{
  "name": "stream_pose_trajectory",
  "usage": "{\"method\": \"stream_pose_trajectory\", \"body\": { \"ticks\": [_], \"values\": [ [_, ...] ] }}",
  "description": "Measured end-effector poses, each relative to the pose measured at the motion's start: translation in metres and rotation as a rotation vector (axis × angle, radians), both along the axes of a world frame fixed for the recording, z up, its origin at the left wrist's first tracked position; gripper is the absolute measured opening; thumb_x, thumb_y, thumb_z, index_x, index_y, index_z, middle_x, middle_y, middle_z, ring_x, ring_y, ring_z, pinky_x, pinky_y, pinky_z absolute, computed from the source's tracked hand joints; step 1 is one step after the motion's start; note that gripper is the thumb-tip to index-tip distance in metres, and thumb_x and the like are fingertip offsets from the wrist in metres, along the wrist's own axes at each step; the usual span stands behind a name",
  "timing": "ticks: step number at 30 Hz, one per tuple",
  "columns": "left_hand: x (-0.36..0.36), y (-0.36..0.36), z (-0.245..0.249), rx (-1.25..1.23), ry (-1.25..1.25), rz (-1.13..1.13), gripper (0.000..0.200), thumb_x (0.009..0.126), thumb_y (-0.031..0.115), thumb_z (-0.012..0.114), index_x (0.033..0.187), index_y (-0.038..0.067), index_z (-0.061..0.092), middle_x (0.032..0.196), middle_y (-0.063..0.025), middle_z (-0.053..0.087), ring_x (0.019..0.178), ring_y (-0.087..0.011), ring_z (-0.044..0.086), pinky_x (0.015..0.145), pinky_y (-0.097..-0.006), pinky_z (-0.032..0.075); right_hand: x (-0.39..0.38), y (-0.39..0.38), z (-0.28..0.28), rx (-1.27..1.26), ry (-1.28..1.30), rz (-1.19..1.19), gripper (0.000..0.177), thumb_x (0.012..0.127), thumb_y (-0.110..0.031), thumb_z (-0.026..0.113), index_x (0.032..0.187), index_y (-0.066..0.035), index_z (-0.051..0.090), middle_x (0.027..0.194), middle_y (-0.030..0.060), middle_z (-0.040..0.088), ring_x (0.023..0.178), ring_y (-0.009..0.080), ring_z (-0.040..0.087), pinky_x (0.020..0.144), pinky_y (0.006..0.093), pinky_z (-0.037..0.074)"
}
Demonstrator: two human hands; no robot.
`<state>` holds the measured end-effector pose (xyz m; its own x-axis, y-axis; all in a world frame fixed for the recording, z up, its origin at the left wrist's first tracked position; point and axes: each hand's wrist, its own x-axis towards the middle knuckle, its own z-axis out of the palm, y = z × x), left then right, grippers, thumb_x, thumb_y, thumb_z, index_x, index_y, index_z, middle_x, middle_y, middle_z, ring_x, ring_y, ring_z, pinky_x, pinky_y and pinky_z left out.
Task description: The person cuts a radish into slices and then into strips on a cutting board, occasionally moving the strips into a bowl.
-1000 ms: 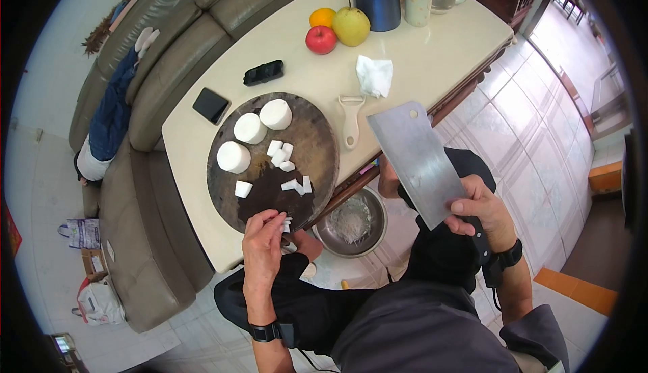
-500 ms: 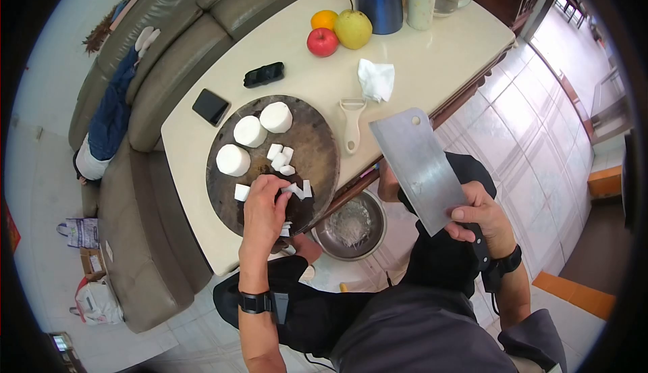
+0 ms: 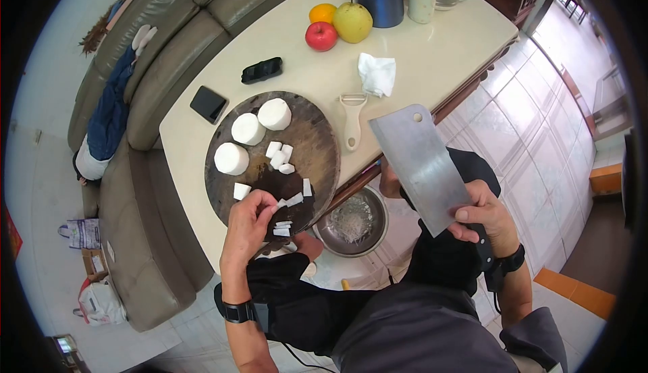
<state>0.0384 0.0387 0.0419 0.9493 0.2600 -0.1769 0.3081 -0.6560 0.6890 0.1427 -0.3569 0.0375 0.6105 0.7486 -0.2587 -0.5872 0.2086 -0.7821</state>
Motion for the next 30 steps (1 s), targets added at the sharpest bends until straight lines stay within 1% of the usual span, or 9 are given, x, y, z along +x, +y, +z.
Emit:
{"method": "stream_pose_trajectory", "body": {
  "ticks": [1, 5, 11, 13, 17, 19, 22, 23, 30],
  "values": [
    [-0.002, 0.000, 0.002, -0.013, 0.052, -0.011, 0.005, 0.087, -0.001, 0.064, 0.090, 0.000, 0.060, 0.074, -0.0006, 0.059, 0.071, -0.0086, 0.055, 0.066, -0.0263, 0.045, 0.000, 0.000, 0.000, 0.001, 0.001, 0.001, 0.022, 0.085, -0.013, 0.068, 0.087, 0.008, 0.063, 0.066, 0.0111, 0.061, 0.041, 0.0074, 0.046, 0.037, 0.0212, 0.034],
    [-0.005, 0.006, -0.001, -0.029, 0.078, -0.078, 0.007, 0.088, -0.002, 0.062, 0.091, -0.001, 0.057, 0.076, -0.0034, 0.061, 0.072, -0.0104, 0.055, 0.067, -0.0265, 0.045, 0.001, 0.001, -0.001, -0.003, -0.020, 0.013, 0.022, 0.085, -0.013, 0.068, 0.086, 0.008, 0.063, 0.066, 0.0112, 0.062, 0.041, 0.0074, 0.047, 0.037, 0.0212, 0.034],
    [0.000, 0.004, 0.011, 0.306, -0.041, -0.192, 0.008, 0.085, -0.004, 0.060, 0.091, 0.000, 0.056, 0.080, -0.0133, 0.059, 0.072, -0.0289, 0.057, 0.068, -0.0354, 0.045, 0.000, 0.001, -0.002, -0.017, -0.029, 0.025, 0.022, 0.085, -0.014, 0.068, 0.084, 0.008, 0.063, 0.067, 0.0109, 0.062, 0.041, 0.0070, 0.047, 0.037, 0.0209, 0.034],
    [0.000, 0.006, 0.008, 0.380, -0.226, -0.272, 0.009, 0.084, -0.005, 0.059, 0.091, 0.000, 0.057, 0.079, -0.0146, 0.058, 0.074, -0.0341, 0.056, 0.068, -0.0379, 0.045, 0.001, 0.001, -0.002, -0.014, -0.025, 0.022, 0.023, 0.085, -0.014, 0.068, 0.084, 0.008, 0.063, 0.067, 0.0108, 0.062, 0.041, 0.0070, 0.047, 0.038, 0.0208, 0.034],
    [-0.007, -0.006, 0.008, 0.350, -0.250, -0.193, 0.008, 0.084, -0.005, 0.061, 0.090, -0.001, 0.058, 0.081, -0.0135, 0.060, 0.075, -0.0309, 0.059, 0.068, -0.0361, 0.046, 0.000, 0.001, -0.001, -0.016, -0.034, 0.019, 0.023, 0.085, -0.015, 0.068, 0.085, 0.008, 0.063, 0.067, 0.0106, 0.062, 0.041, 0.0070, 0.047, 0.038, 0.0209, 0.034],
    [-0.015, -0.012, 0.004, 0.085, -0.178, -0.043, 0.005, 0.083, -0.001, 0.063, 0.087, 0.002, 0.063, 0.084, -0.0126, 0.062, 0.084, -0.0334, 0.058, 0.076, -0.0409, 0.045, 0.001, 0.000, -0.002, -0.019, -0.033, 0.016, 0.023, 0.085, -0.015, 0.068, 0.086, 0.008, 0.063, 0.067, 0.0106, 0.062, 0.041, 0.0070, 0.047, 0.038, 0.0209, 0.034],
    [-0.019, -0.012, -0.005, 0.114, -0.132, -0.125, 0.007, 0.082, 0.000, 0.064, 0.088, 0.002, 0.065, 0.084, -0.0118, 0.062, 0.083, -0.0319, 0.058, 0.075, -0.0397, 0.045, 0.002, -0.001, -0.006, -0.010, -0.056, 0.052, 0.023, 0.086, -0.014, 0.068, 0.087, 0.009, 0.063, 0.067, 0.0107, 0.062, 0.042, 0.0070, 0.048, 0.038, 0.0209, 0.034],
    [-0.019, -0.011, -0.007, 0.159, -0.173, -0.163, 0.009, 0.081, -0.006, 0.064, 0.089, -0.001, 0.066, 0.083, -0.0117, 0.064, 0.076, -0.0253, 0.062, 0.069, -0.0336, 0.048, 0.003, -0.001, -0.005, -0.010, -0.058, 0.056, 0.024, 0.086, -0.014, 0.068, 0.087, 0.009, 0.063, 0.067, 0.0107, 0.062, 0.042, 0.0070, 0.048, 0.038, 0.0209, 0.034],
    [-0.015, -0.010, -0.010, 0.227, -0.233, -0.188, 0.010, 0.081, -0.006, 0.064, 0.090, -0.002, 0.066, 0.084, -0.0123, 0.063, 0.078, -0.0271, 0.062, 0.069, -0.0337, 0.048, 0.002, -0.001, -0.005, -0.006, -0.055, 0.056, 0.024, 0.085, -0.014, 0.069, 0.088, 0.008, 0.064, 0.067, 0.0108, 0.062, 0.042, 0.0071, 0.048, 0.038, 0.0209, 0.034]
  ]
}}
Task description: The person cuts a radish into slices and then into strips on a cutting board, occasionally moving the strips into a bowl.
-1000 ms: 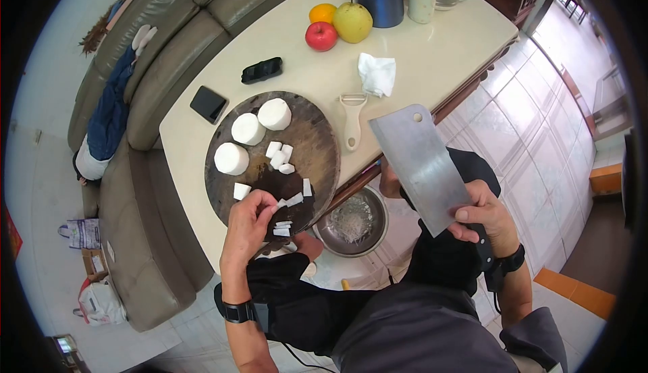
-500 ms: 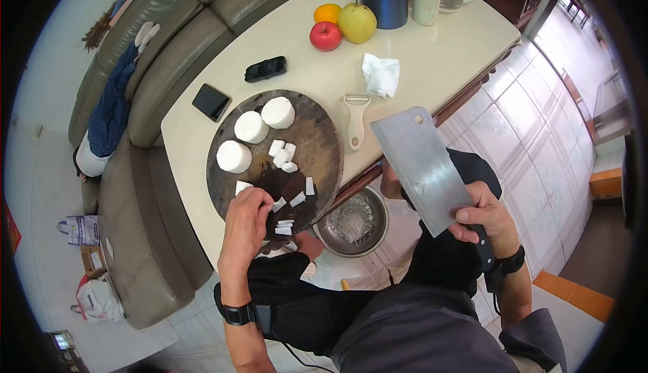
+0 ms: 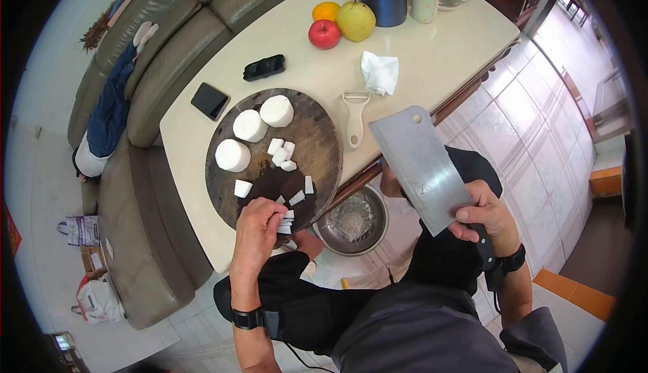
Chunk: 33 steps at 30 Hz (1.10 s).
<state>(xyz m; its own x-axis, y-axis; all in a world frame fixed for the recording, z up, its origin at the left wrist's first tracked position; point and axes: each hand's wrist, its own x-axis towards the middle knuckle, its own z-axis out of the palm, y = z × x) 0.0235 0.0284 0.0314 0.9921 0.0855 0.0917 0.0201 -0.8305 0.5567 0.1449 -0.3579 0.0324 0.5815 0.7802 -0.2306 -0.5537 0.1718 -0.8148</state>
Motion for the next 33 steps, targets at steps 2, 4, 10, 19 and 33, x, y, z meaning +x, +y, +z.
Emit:
{"method": "stream_pose_trajectory", "body": {
  "ticks": [2, 4, 10, 19, 33],
  "values": [
    [-0.001, -0.001, -0.002, -0.048, 0.006, 0.032, 0.011, 0.080, -0.007, 0.064, 0.090, -0.002, 0.066, 0.085, -0.0126, 0.063, 0.078, -0.0270, 0.062, 0.069, -0.0333, 0.048, -0.001, 0.000, 0.001, -0.007, 0.017, -0.009, 0.023, 0.085, -0.014, 0.069, 0.088, 0.009, 0.064, 0.067, 0.0110, 0.062, 0.042, 0.0071, 0.048, 0.038, 0.0209, 0.034],
    [-0.001, -0.003, 0.000, -0.069, 0.010, 0.049, 0.011, 0.080, -0.008, 0.064, 0.090, -0.002, 0.066, 0.085, -0.0124, 0.063, 0.077, -0.0263, 0.062, 0.068, -0.0328, 0.048, -0.002, 0.001, 0.002, -0.013, 0.034, -0.016, 0.023, 0.085, -0.013, 0.069, 0.088, 0.009, 0.063, 0.067, 0.0112, 0.062, 0.042, 0.0072, 0.048, 0.038, 0.0208, 0.034],
    [-0.002, -0.006, 0.001, -0.133, 0.063, 0.113, 0.011, 0.080, -0.008, 0.065, 0.090, -0.002, 0.066, 0.086, -0.0109, 0.062, 0.077, -0.0226, 0.062, 0.068, -0.0313, 0.048, -0.002, 0.002, 0.004, -0.015, 0.052, -0.029, 0.023, 0.084, -0.011, 0.069, 0.090, 0.010, 0.063, 0.068, 0.0122, 0.062, 0.042, 0.0073, 0.047, 0.038, 0.0204, 0.034],
    [0.000, -0.003, 0.001, -0.156, 0.020, 0.154, 0.014, 0.080, -0.007, 0.065, 0.093, -0.002, 0.066, 0.088, -0.0108, 0.063, 0.080, -0.0225, 0.063, 0.070, -0.0313, 0.049, -0.001, 0.001, 0.003, -0.016, 0.052, -0.021, 0.022, 0.083, -0.010, 0.069, 0.090, 0.010, 0.063, 0.068, 0.0126, 0.062, 0.042, 0.0075, 0.048, 0.038, 0.0205, 0.034],
    [0.010, -0.004, 0.000, -0.059, 0.037, 0.107, 0.016, 0.081, -0.007, 0.064, 0.096, -0.002, 0.066, 0.090, -0.0134, 0.064, 0.081, -0.0275, 0.064, 0.072, -0.0332, 0.050, -0.001, 0.001, 0.007, -0.033, 0.042, -0.015, 0.022, 0.083, -0.010, 0.069, 0.089, 0.009, 0.062, 0.067, 0.0122, 0.061, 0.042, 0.0074, 0.048, 0.038, 0.0202, 0.034]
  ]
}}
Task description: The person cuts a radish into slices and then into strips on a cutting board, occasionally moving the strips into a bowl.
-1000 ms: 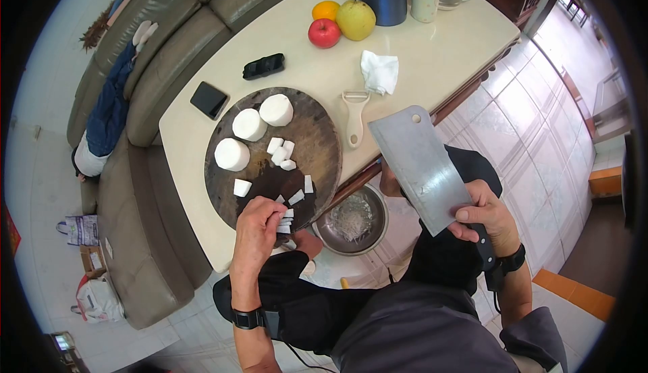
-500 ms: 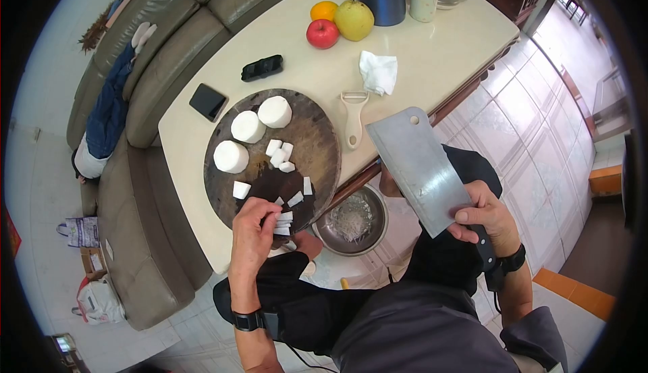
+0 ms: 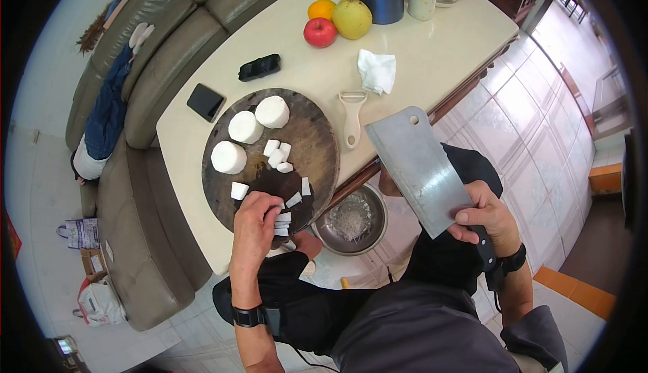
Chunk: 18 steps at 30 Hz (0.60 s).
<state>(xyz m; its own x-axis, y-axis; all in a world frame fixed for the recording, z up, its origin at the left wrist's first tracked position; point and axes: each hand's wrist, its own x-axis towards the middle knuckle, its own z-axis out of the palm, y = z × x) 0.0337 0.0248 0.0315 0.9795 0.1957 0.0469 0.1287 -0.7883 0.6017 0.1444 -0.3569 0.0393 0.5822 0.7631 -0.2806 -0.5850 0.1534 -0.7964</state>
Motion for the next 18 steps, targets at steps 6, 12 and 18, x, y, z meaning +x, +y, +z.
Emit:
{"method": "stream_pose_trajectory", "body": {
  "ticks": [6, 12, 18],
  "values": [
    [-0.0010, -0.0013, -0.0001, -0.061, -0.016, -0.038, 0.014, 0.082, -0.006, 0.061, 0.095, -0.002, 0.066, 0.091, -0.0144, 0.061, 0.081, -0.0313, 0.062, 0.073, -0.0367, 0.050, -0.0002, -0.0005, -0.0016, -0.009, 0.002, -0.003, 0.023, 0.082, -0.011, 0.070, 0.088, 0.010, 0.062, 0.067, 0.0124, 0.062, 0.042, 0.0072, 0.048, 0.037, 0.0205, 0.033],
    [-0.0037, -0.0056, 0.0004, -0.076, -0.003, 0.005, 0.013, 0.083, -0.007, 0.063, 0.094, -0.003, 0.067, 0.090, -0.0126, 0.063, 0.079, -0.0250, 0.064, 0.071, -0.0315, 0.049, 0.0000, -0.0010, -0.0023, -0.007, 0.002, -0.002, 0.022, 0.082, -0.011, 0.070, 0.086, 0.009, 0.063, 0.067, 0.0124, 0.062, 0.042, 0.0071, 0.048, 0.037, 0.0205, 0.033],
    [-0.0006, -0.0067, 0.0007, -0.066, -0.038, 0.020, 0.014, 0.082, -0.005, 0.065, 0.096, -0.003, 0.067, 0.091, -0.0123, 0.064, 0.081, -0.0243, 0.063, 0.073, -0.0315, 0.049, -0.0003, -0.0002, -0.0006, -0.003, 0.013, -0.013, 0.023, 0.082, -0.012, 0.071, 0.086, 0.009, 0.063, 0.067, 0.0123, 0.062, 0.042, 0.0071, 0.048, 0.037, 0.0204, 0.034]
  ]
}}
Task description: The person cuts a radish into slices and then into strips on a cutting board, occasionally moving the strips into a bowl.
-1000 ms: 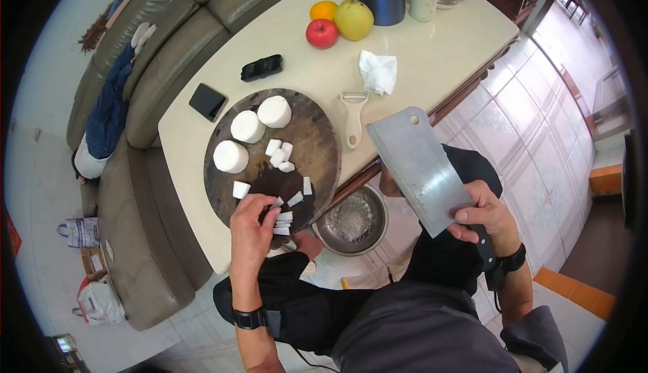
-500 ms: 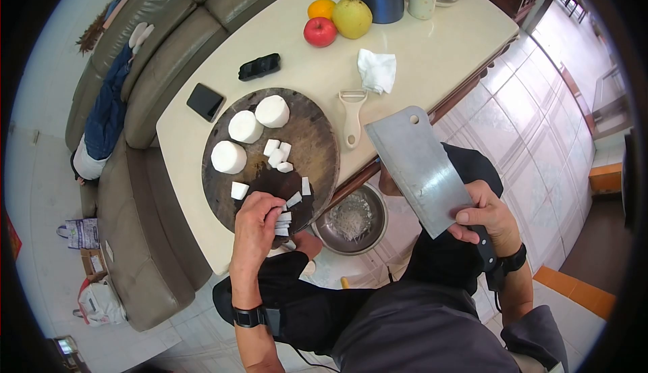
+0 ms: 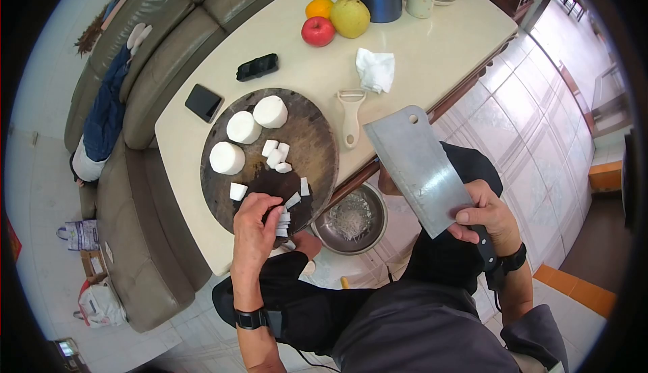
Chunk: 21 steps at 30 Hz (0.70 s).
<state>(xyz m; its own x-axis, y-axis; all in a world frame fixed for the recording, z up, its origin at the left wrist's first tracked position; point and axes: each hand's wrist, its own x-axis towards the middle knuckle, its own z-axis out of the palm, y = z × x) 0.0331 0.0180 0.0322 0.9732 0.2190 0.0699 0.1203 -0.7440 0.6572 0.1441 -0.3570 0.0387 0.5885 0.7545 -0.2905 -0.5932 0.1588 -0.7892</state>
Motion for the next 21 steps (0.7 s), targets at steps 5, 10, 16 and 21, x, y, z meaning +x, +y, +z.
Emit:
{"method": "stream_pose_trajectory", "body": {
  "ticks": [5, 10, 16, 21],
  "values": [
    [0.016, -0.009, 0.002, 0.223, -0.043, -0.093, 0.016, 0.078, 0.000, 0.069, 0.093, -0.001, 0.066, 0.090, -0.0129, 0.062, 0.085, -0.0311, 0.061, 0.074, -0.0372, 0.048, 0.001, -0.001, -0.001, -0.010, -0.015, 0.012, 0.023, 0.082, -0.012, 0.071, 0.086, 0.009, 0.063, 0.067, 0.0121, 0.062, 0.042, 0.0072, 0.048, 0.038, 0.0205, 0.034],
    [0.032, -0.011, 0.003, 0.294, -0.039, -0.153, 0.013, 0.078, 0.000, 0.067, 0.091, 0.000, 0.064, 0.089, -0.0143, 0.061, 0.086, -0.0357, 0.059, 0.073, -0.0412, 0.046, 0.001, -0.002, -0.001, -0.007, -0.025, 0.018, 0.024, 0.083, -0.013, 0.071, 0.086, 0.009, 0.062, 0.067, 0.0118, 0.061, 0.042, 0.0076, 0.048, 0.038, 0.0207, 0.034],
    [0.038, 0.002, -0.003, 0.257, -0.053, -0.131, 0.012, 0.080, -0.001, 0.066, 0.091, 0.000, 0.063, 0.088, -0.0146, 0.060, 0.084, -0.0356, 0.059, 0.072, -0.0410, 0.047, 0.001, -0.002, 0.001, -0.013, -0.026, 0.014, 0.023, 0.083, -0.013, 0.069, 0.084, 0.009, 0.062, 0.067, 0.0120, 0.062, 0.043, 0.0078, 0.048, 0.038, 0.0208, 0.034],
    [0.021, 0.011, 0.001, 0.123, 0.049, -0.026, 0.010, 0.081, -0.002, 0.064, 0.091, 0.000, 0.063, 0.086, -0.0146, 0.060, 0.081, -0.0350, 0.059, 0.070, -0.0413, 0.046, 0.001, -0.004, 0.001, -0.020, -0.039, 0.022, 0.023, 0.084, -0.013, 0.069, 0.084, 0.009, 0.062, 0.068, 0.0121, 0.062, 0.043, 0.0080, 0.049, 0.039, 0.0210, 0.035]
  ]
}}
